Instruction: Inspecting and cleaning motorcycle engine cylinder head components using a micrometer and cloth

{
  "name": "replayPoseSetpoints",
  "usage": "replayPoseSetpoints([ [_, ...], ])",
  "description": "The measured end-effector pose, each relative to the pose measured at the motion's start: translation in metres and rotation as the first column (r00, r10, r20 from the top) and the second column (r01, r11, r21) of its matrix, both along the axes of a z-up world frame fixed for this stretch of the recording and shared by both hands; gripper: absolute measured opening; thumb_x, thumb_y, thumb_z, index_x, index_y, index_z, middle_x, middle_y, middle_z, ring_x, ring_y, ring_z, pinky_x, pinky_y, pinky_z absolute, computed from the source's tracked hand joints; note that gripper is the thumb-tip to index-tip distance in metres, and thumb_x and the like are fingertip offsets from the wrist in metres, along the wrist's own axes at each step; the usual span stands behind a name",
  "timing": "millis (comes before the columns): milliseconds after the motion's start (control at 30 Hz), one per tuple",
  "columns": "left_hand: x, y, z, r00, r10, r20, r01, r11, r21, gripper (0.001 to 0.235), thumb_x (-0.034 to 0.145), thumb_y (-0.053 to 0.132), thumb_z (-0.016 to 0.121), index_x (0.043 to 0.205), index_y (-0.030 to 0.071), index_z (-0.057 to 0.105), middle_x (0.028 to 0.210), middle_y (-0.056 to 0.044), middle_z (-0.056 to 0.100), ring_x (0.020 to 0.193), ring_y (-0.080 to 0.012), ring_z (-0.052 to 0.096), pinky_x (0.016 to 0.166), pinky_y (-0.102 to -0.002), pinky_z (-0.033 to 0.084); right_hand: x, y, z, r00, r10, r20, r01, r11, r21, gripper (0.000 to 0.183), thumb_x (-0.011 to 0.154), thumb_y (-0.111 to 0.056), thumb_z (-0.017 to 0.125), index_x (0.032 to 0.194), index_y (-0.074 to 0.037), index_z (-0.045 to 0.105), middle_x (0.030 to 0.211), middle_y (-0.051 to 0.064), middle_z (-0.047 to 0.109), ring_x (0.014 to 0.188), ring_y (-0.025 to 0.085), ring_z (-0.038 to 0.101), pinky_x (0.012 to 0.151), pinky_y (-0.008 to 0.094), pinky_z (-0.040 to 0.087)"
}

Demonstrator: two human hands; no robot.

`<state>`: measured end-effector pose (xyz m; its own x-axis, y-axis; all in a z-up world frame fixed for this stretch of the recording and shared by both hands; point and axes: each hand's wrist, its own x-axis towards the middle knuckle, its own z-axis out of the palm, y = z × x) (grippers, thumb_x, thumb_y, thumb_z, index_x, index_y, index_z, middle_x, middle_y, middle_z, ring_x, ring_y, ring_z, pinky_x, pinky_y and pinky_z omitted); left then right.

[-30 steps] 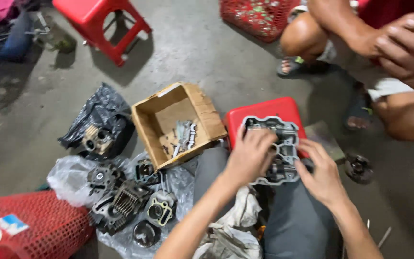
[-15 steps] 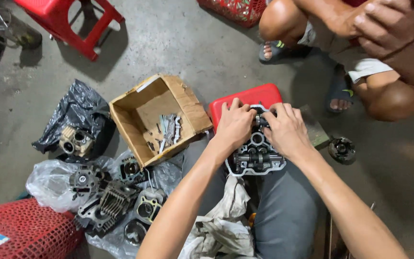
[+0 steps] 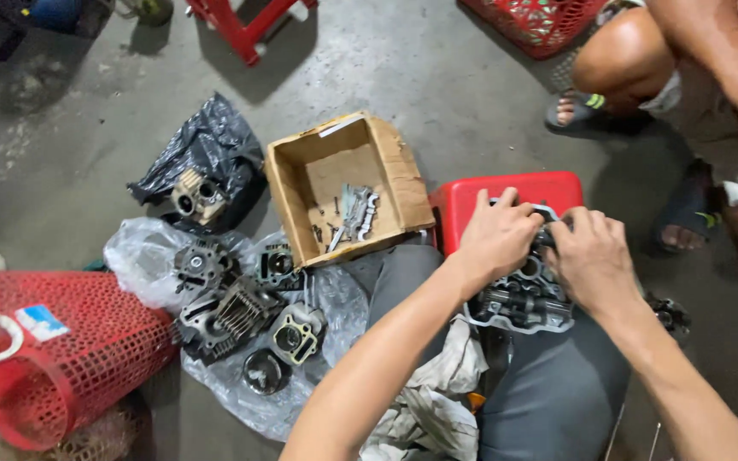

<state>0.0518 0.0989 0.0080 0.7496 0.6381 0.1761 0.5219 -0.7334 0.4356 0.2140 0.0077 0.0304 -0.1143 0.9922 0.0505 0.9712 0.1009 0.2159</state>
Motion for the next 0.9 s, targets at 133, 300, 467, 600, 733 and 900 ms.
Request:
replayPoseSetpoints([
  [133, 0.002, -0.003, 0.001, 0.998, 0.025, 0.055, -0.026, 0.999, 0.028, 0.011, 0.082, 0.018, 0.064, 0.089, 0.012, 0.070, 0.100, -0.005, 0.069, 0.106, -0.0327, 0.054, 0.092, -0.061, 0.041, -0.006, 0.001, 0.013, 0.999, 0.038, -0.020, -0.037, 0.998, 0.051, 0.034, 0.081, -0.028, 0.072, 0.110, -0.011, 0.067, 0.117, 0.008, 0.064, 0.101, 0.025, 0.063, 0.094, 0.038, 0.049],
  [300, 0.004, -0.005, -0.003, 0.994, 0.049, 0.101, -0.052, 0.998, 0.032, 0.010, 0.082, 0.019, 0.064, 0.086, 0.012, 0.070, 0.096, -0.004, 0.069, 0.103, -0.0325, 0.055, 0.091, -0.062, 0.042, -0.006, 0.000, 0.013, 0.998, 0.055, 0.005, -0.055, 0.996, 0.074, 0.033, 0.084, -0.031, 0.070, 0.110, -0.012, 0.067, 0.118, 0.007, 0.064, 0.100, 0.024, 0.063, 0.093, 0.038, 0.048],
  [467, 0.007, -0.004, -0.007, 0.996, 0.050, 0.074, -0.055, 0.996, 0.066, 0.011, 0.083, 0.021, 0.064, 0.087, 0.014, 0.070, 0.097, -0.003, 0.070, 0.103, -0.0310, 0.054, 0.089, -0.058, 0.041, -0.005, 0.000, 0.011, 0.999, 0.051, 0.003, -0.051, 0.997, 0.063, 0.034, 0.083, -0.031, 0.070, 0.111, -0.011, 0.067, 0.117, 0.008, 0.063, 0.100, 0.025, 0.063, 0.096, 0.038, 0.048],
  [600, 0.007, -0.004, -0.006, 0.995, 0.050, 0.083, -0.055, 0.996, 0.064, 0.010, 0.082, 0.021, 0.064, 0.086, 0.013, 0.070, 0.097, -0.003, 0.070, 0.102, -0.0309, 0.054, 0.089, -0.059, 0.042, -0.003, -0.001, 0.009, 0.998, 0.059, 0.014, -0.060, 0.995, 0.084, 0.034, 0.083, -0.032, 0.070, 0.111, -0.013, 0.067, 0.119, 0.007, 0.064, 0.101, 0.024, 0.063, 0.096, 0.038, 0.048],
  [733, 0.007, -0.004, -0.007, 0.995, 0.054, 0.089, -0.060, 0.996, 0.065, 0.010, 0.082, 0.021, 0.064, 0.085, 0.014, 0.070, 0.097, -0.002, 0.070, 0.102, -0.0303, 0.054, 0.089, -0.058, 0.042, -0.003, 0.000, 0.009, 0.997, 0.055, 0.049, -0.059, 0.994, 0.092, 0.035, 0.082, -0.034, 0.071, 0.111, -0.013, 0.068, 0.117, 0.006, 0.064, 0.099, 0.023, 0.064, 0.095, 0.038, 0.049],
  [900, 0.007, -0.004, -0.006, 0.996, 0.048, 0.072, -0.052, 0.997, 0.052, 0.011, 0.081, 0.020, 0.066, 0.087, 0.013, 0.071, 0.098, -0.003, 0.071, 0.103, -0.0304, 0.055, 0.090, -0.059, 0.042, 0.000, 0.000, 0.006, 0.996, 0.064, 0.054, -0.069, 0.993, 0.091, 0.034, 0.084, -0.037, 0.070, 0.109, -0.014, 0.067, 0.119, 0.006, 0.066, 0.101, 0.022, 0.065, 0.098, 0.039, 0.049],
])
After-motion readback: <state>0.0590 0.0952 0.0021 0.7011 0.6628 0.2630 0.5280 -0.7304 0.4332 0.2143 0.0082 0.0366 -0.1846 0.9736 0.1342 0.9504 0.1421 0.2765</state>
